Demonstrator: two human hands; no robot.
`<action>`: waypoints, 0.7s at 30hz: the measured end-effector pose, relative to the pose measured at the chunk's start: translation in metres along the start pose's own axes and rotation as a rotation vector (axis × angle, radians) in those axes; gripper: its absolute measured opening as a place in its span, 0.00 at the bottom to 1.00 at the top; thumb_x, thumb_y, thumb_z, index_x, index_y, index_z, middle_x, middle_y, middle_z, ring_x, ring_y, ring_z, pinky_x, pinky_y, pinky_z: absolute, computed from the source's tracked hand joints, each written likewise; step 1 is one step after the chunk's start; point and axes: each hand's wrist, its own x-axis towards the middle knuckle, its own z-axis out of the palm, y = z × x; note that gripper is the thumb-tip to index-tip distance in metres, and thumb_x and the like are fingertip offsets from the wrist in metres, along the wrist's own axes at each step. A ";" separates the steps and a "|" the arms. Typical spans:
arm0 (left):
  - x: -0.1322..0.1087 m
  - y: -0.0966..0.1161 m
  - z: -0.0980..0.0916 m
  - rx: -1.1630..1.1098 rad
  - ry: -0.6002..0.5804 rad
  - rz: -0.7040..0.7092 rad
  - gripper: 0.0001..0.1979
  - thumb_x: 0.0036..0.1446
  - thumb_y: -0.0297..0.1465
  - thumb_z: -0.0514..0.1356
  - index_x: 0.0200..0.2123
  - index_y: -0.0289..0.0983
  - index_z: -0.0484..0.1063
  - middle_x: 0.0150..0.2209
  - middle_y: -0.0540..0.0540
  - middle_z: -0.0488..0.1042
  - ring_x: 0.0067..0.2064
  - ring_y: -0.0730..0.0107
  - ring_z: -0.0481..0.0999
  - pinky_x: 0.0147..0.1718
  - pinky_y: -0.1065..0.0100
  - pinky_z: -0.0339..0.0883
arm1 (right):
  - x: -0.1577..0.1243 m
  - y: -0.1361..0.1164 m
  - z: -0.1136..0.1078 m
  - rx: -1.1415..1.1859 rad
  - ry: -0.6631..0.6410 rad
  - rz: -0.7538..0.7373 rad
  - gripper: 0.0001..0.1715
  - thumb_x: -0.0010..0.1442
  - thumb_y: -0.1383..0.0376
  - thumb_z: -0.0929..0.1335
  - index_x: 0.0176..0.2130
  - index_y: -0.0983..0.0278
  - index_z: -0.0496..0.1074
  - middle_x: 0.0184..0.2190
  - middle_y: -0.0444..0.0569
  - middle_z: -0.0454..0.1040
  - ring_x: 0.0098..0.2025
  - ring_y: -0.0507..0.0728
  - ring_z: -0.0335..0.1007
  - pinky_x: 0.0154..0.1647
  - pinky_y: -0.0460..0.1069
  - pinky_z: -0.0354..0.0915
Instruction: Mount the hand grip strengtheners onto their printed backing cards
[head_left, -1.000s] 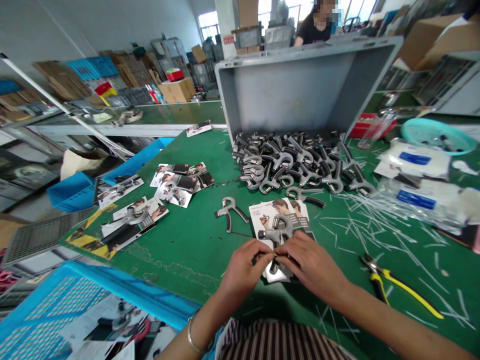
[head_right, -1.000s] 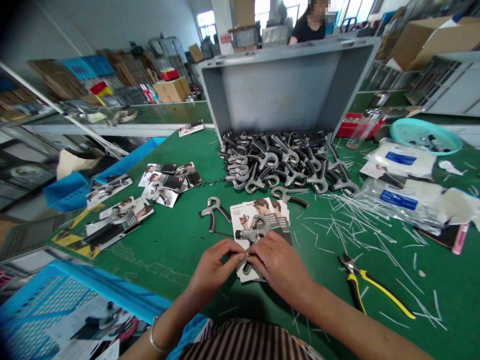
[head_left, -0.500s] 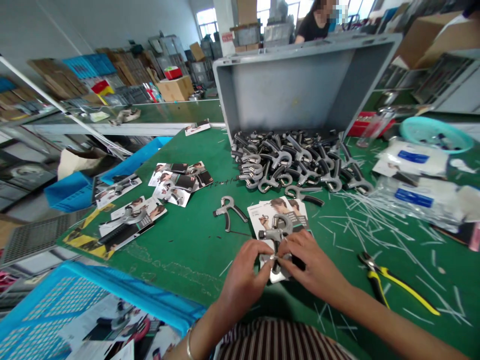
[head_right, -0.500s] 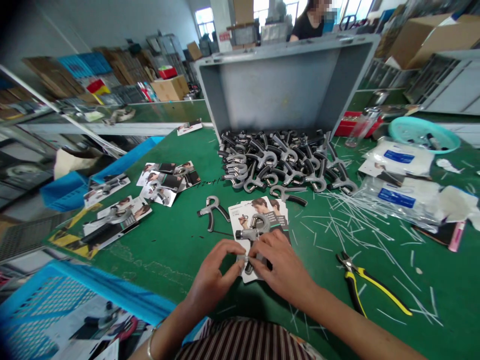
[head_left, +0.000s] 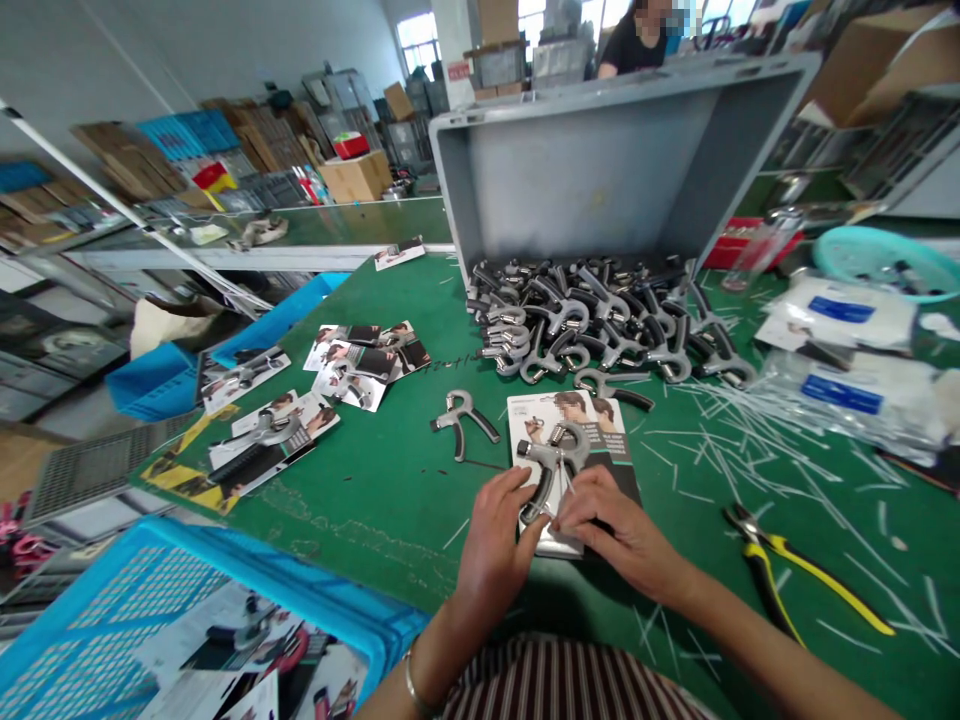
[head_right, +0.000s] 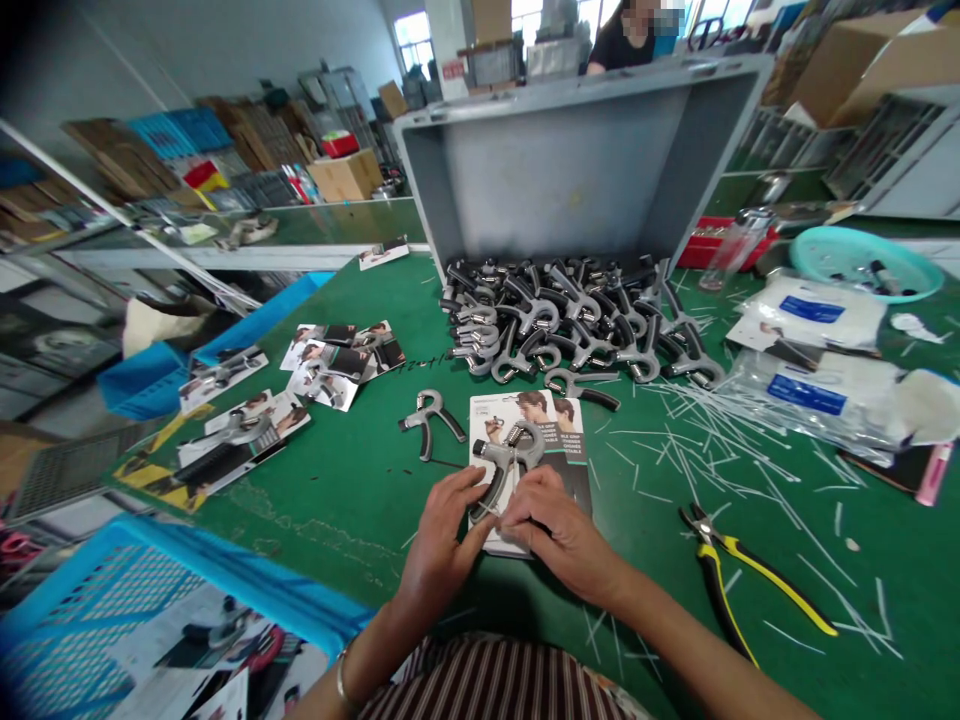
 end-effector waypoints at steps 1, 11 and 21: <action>0.000 0.001 0.002 0.003 0.000 0.012 0.16 0.62 0.27 0.59 0.53 0.38 0.67 0.58 0.38 0.70 0.62 0.55 0.65 0.60 0.48 0.61 | -0.001 -0.002 -0.001 -0.035 -0.041 -0.006 0.10 0.69 0.64 0.62 0.37 0.61 0.71 0.34 0.47 0.74 0.44 0.57 0.64 0.51 0.57 0.61; -0.016 -0.050 -0.055 0.138 0.288 -0.093 0.14 0.62 0.30 0.58 0.52 0.38 0.69 0.54 0.39 0.72 0.59 0.53 0.68 0.59 0.48 0.60 | -0.047 0.022 -0.070 -0.065 0.266 0.422 0.14 0.68 0.56 0.63 0.40 0.61 0.73 0.38 0.50 0.76 0.43 0.58 0.72 0.47 0.54 0.67; -0.036 -0.029 -0.065 -0.009 0.360 -0.248 0.15 0.61 0.34 0.59 0.51 0.41 0.70 0.56 0.42 0.71 0.59 0.54 0.69 0.60 0.51 0.59 | -0.092 0.052 -0.137 -0.520 0.220 0.660 0.29 0.62 0.46 0.65 0.54 0.62 0.69 0.50 0.57 0.74 0.48 0.64 0.73 0.48 0.60 0.70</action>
